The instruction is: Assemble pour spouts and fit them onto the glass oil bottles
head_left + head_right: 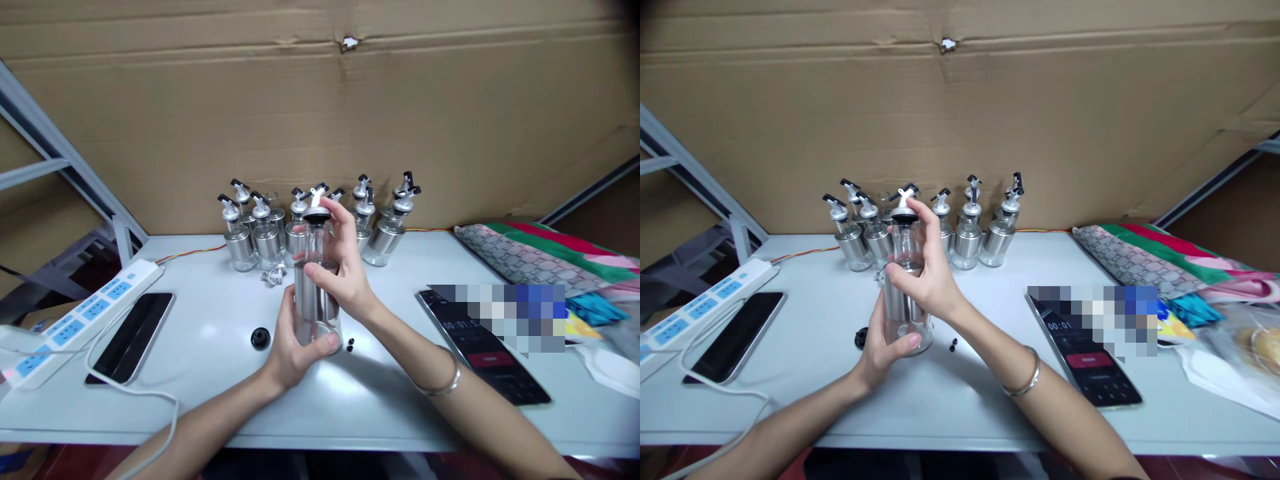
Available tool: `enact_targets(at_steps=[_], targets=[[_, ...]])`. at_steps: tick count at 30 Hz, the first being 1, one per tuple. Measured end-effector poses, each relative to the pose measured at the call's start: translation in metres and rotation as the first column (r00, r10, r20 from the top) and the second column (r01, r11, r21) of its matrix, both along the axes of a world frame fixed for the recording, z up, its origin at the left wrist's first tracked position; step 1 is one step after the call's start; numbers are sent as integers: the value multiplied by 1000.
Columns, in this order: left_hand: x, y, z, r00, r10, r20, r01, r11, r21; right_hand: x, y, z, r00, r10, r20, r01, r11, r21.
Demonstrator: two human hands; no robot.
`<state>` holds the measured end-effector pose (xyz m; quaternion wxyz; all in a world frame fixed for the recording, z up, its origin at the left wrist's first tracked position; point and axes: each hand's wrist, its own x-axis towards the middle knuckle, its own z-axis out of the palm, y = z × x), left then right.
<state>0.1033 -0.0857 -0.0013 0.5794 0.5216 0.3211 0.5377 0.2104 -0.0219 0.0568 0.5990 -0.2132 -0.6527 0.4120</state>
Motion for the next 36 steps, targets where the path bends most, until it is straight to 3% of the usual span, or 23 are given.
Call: enact_targets(at_steps=[7,19,28,36], targets=[[1,-2,-2,998,7,-57,-6,1000,4,-5,0,-3,992,-127,-24,125,989,-73],[2,-4,-3,996,-19,-90,17,1000,-18,-4,-5,4,981,-93,-173,49,969,-243],[0,0,-3,984,-37,-173,42,999,26,0,-6,12,972,-125,-197,96,984,-153],[-1,1,-2,984,-46,-173,52,998,27,1,-3,11,962,-166,-219,125,974,-189]])
